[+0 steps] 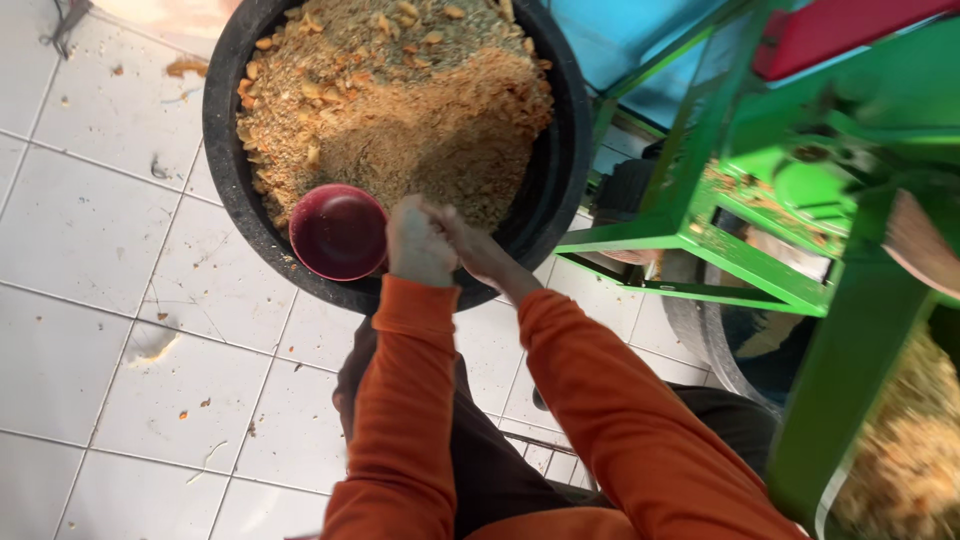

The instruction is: The person sits in front of a green grinding machine and repeatedly scoops crushed material from the collection tray into the machine's hopper, using a flat scoop to push the material in. Ground powder exits into a black basin, and the person later holds a plastic bag under the outlet to collect the powder.

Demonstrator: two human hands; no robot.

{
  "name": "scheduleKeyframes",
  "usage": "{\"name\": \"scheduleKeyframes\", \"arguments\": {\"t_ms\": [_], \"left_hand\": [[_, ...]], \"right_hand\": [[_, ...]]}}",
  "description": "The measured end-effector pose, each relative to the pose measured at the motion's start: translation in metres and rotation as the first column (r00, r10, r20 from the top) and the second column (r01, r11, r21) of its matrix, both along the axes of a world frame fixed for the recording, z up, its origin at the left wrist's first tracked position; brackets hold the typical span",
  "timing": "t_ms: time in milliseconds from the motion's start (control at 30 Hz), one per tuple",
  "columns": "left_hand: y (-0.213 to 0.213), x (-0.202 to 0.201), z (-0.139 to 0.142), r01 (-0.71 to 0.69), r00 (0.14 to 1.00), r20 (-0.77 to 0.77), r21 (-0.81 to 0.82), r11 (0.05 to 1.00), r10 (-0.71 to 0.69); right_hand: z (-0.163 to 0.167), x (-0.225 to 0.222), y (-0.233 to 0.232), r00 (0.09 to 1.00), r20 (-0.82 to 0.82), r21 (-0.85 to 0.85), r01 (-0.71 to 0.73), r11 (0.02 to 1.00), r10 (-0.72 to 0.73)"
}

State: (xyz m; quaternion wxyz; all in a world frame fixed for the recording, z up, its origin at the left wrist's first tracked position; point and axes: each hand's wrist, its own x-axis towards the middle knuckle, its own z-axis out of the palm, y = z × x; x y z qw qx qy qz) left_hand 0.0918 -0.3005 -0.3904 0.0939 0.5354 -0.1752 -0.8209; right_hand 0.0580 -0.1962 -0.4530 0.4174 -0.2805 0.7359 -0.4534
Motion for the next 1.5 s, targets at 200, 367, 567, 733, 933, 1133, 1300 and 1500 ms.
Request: {"name": "scheduleKeyframes", "arguments": {"t_ms": [200,367,567,733,933,1133,1300,1500], "left_hand": [[0.012,0.049,0.010,-0.083,0.994,0.055,-0.164,0.983,0.093],[0.046,0.057,-0.017,0.025,0.997,0.072,-0.118,0.993,-0.017],[0.040,0.024,-0.091,0.118,0.993,0.031,-0.256,0.959,-0.114],[0.035,0.019,-0.138,0.402,0.910,0.217,-0.249,0.881,-0.353],[0.016,0.006,-0.155,0.381,0.893,0.216,0.106,0.919,-0.395],[0.017,0.008,-0.164,0.283,0.946,0.161,0.004,0.959,-0.280],[0.020,0.011,-0.153,0.247,0.969,0.055,-0.274,0.930,-0.241],[0.009,0.018,-0.092,0.314,0.933,0.050,-0.600,0.736,-0.357]], "right_hand": [[-0.028,0.049,0.114,0.923,-0.343,0.333,0.293,0.896,-0.174],[-0.056,0.038,0.099,0.736,0.122,0.212,0.636,0.742,-0.666],[-0.140,-0.070,-0.006,0.491,0.195,0.410,0.745,0.525,-0.849],[-0.247,-0.166,-0.051,0.158,0.326,0.489,0.815,0.309,-0.932],[-0.330,-0.233,-0.064,0.113,0.118,0.510,0.846,0.158,-0.987],[-0.318,-0.213,-0.060,0.132,0.325,0.326,0.914,0.242,-0.937],[-0.228,-0.156,-0.040,0.282,0.254,0.265,0.900,0.347,-0.925],[-0.094,-0.071,-0.011,0.468,0.625,-0.210,0.872,0.443,-0.625]]}}
